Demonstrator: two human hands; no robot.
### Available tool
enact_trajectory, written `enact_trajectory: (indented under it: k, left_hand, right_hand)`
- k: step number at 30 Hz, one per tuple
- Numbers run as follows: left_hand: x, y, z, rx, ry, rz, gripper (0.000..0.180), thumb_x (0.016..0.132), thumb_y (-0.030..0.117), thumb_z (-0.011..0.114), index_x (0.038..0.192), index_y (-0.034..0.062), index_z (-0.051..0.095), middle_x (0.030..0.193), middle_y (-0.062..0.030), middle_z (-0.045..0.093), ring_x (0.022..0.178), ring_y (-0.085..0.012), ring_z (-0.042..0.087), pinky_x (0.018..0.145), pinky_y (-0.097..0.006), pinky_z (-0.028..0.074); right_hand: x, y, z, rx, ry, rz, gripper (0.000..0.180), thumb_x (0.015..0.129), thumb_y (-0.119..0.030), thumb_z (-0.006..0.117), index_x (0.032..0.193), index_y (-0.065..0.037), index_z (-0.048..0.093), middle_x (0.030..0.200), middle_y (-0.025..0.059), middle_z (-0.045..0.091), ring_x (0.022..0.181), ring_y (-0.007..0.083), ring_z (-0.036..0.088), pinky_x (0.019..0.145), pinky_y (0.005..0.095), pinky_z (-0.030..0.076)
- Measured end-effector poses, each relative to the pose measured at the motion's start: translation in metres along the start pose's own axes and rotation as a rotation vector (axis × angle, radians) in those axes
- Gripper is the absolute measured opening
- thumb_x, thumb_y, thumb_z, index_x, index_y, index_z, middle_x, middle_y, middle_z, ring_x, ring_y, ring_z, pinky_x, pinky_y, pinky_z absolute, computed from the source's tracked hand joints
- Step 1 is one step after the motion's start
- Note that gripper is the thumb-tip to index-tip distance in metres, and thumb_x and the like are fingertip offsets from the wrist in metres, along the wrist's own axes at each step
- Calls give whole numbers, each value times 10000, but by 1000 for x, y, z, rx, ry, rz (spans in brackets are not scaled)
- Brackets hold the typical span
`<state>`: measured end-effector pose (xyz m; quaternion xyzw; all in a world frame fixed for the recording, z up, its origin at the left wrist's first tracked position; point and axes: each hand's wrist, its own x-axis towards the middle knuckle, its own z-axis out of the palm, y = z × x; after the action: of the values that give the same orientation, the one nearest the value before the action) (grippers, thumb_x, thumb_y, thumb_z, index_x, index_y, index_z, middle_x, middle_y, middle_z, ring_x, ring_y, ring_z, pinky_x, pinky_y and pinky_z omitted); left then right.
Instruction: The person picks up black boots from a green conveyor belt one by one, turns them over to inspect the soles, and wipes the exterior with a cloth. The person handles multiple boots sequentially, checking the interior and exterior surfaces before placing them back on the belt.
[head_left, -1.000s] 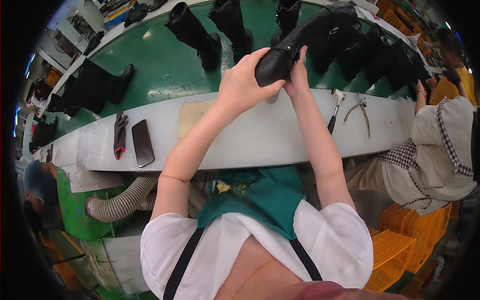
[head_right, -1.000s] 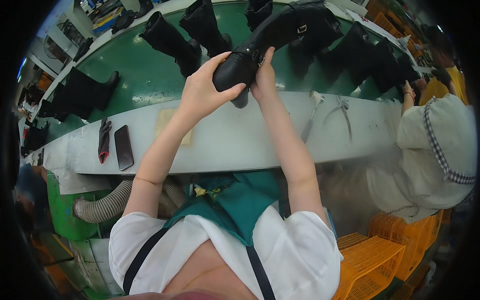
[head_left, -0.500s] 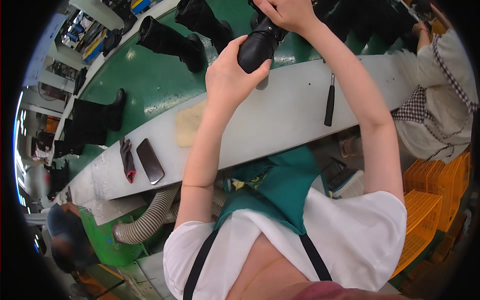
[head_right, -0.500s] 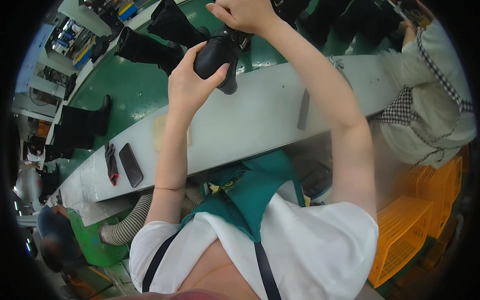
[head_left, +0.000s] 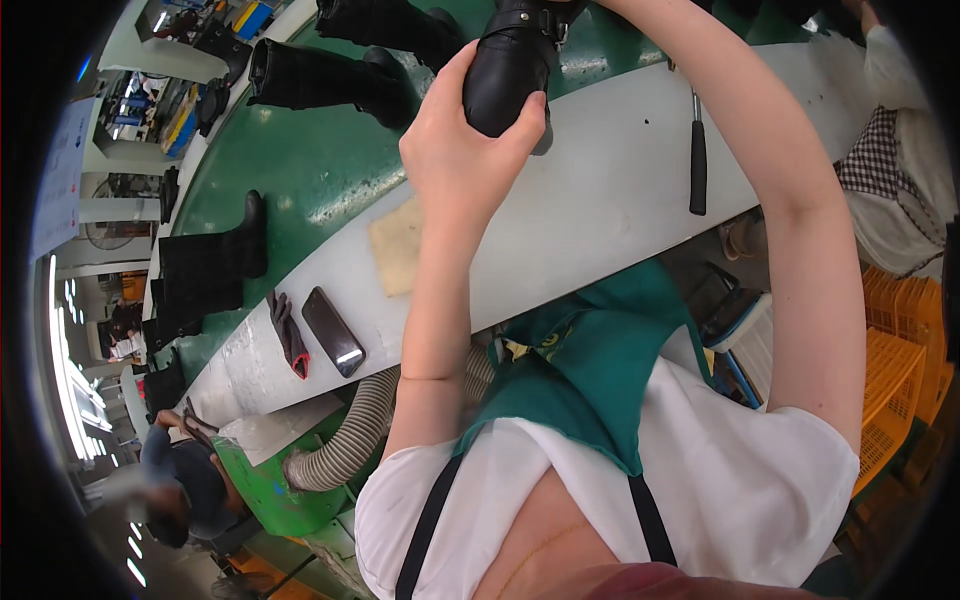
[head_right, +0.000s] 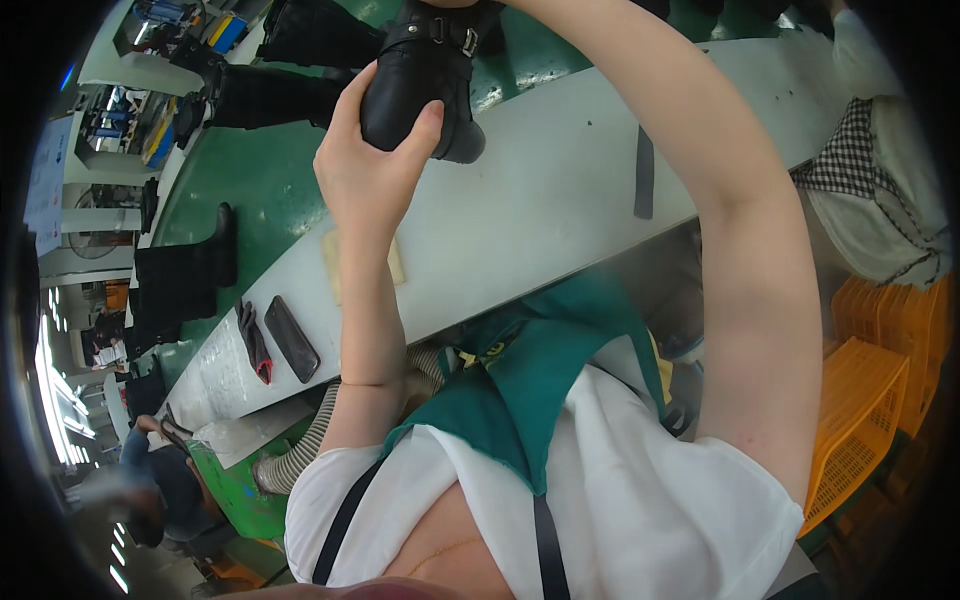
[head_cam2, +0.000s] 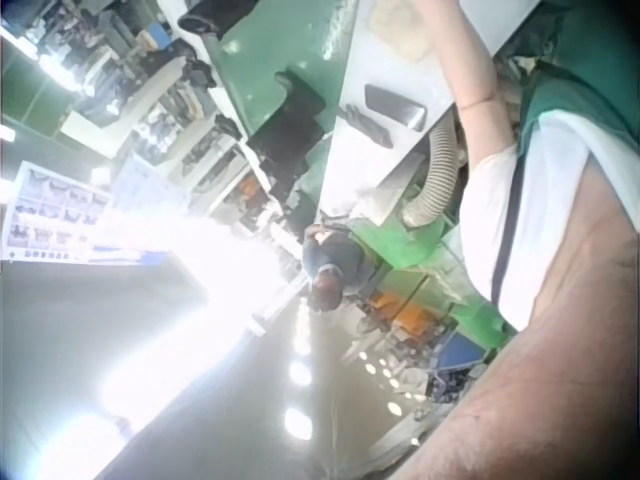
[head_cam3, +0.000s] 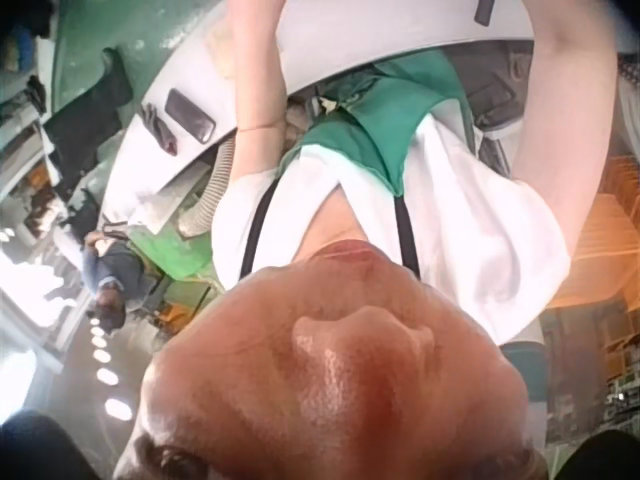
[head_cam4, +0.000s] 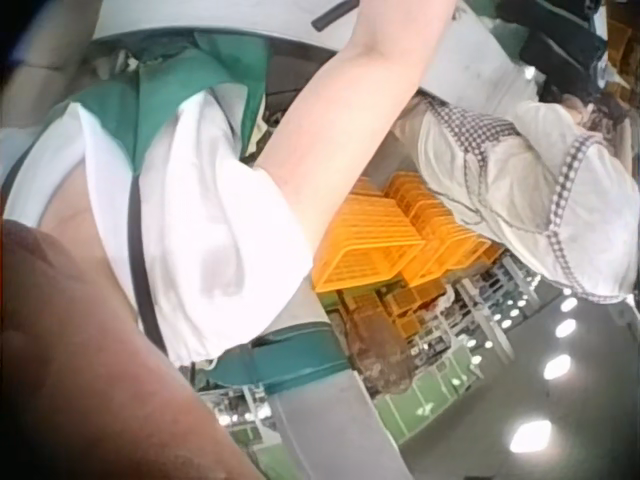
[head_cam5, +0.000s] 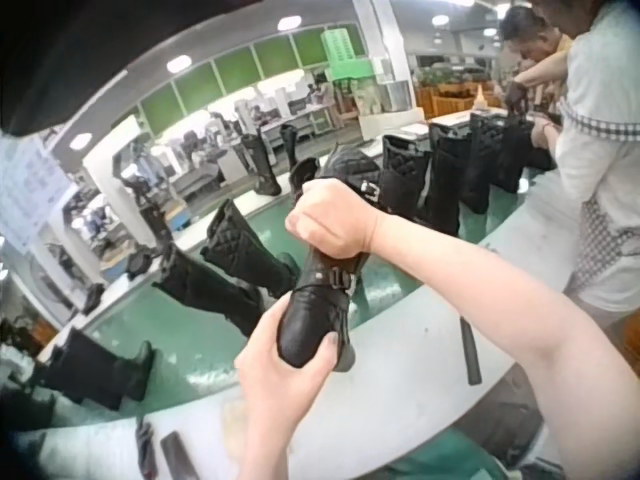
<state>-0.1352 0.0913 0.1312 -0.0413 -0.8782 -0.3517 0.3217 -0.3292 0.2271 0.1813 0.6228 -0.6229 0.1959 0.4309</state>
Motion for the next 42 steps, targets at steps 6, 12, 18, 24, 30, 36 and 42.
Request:
enact_trajectory:
  k: [6,12,18,24,30,36,42]
  left_hand:
    - [-10,-2,-10,-95,-8,-77,597,634,258,768,1159,41,587,943,-136,667,799,-266,671,717,-336,533]
    - [-45,-5,-8,-61,-27,75,696,649,238,783,1258,35,514,1170,-156,591,992,-282,621,794,-338,517]
    - [-114,-5,-12,-221,-210,132,706,699,157,765,1320,14,460,1332,-193,463,1179,-330,509,954,-384,440]
    - [-163,-7,14,-312,-340,121,574,743,123,710,1286,104,524,1375,-176,426,1221,-341,472,971,-390,435]
    - [-175,-13,25,-427,-366,47,438,792,84,644,1220,118,559,1378,-105,439,1219,-303,483,939,-367,467]
    - [-173,-20,24,-367,-315,57,377,799,78,633,1173,112,595,1343,-67,493,1201,-284,508,920,-358,485]
    - [-171,-25,24,-410,-357,31,432,807,47,610,1230,126,568,1357,-98,479,1210,-283,499,948,-356,468]
  right_hand:
    - [14,-7,8,75,-84,8,257,789,-249,424,604,-99,520,619,123,564,606,345,526,622,418,411]
    - [20,-41,-13,88,-60,-102,179,723,-193,511,562,-122,473,547,60,487,559,275,503,612,380,394]
    - [23,-107,-66,-36,-286,-371,153,826,-239,524,771,-100,554,796,46,558,785,249,555,810,373,376]
    - [-81,-193,-75,-440,84,-373,408,903,-334,439,1258,-146,513,1411,3,412,1326,161,369,1127,427,178]
    - [-142,-246,-92,-350,162,-6,582,933,-323,401,1465,-294,167,1544,71,147,1428,335,38,1138,514,1]
    - [-159,-280,-85,-69,299,545,686,888,-266,492,1443,-103,123,1448,208,274,1330,354,279,1102,489,206]
    - [-182,-287,-45,454,176,1361,455,821,-55,601,1241,65,476,1280,161,497,1183,247,468,1035,347,323]
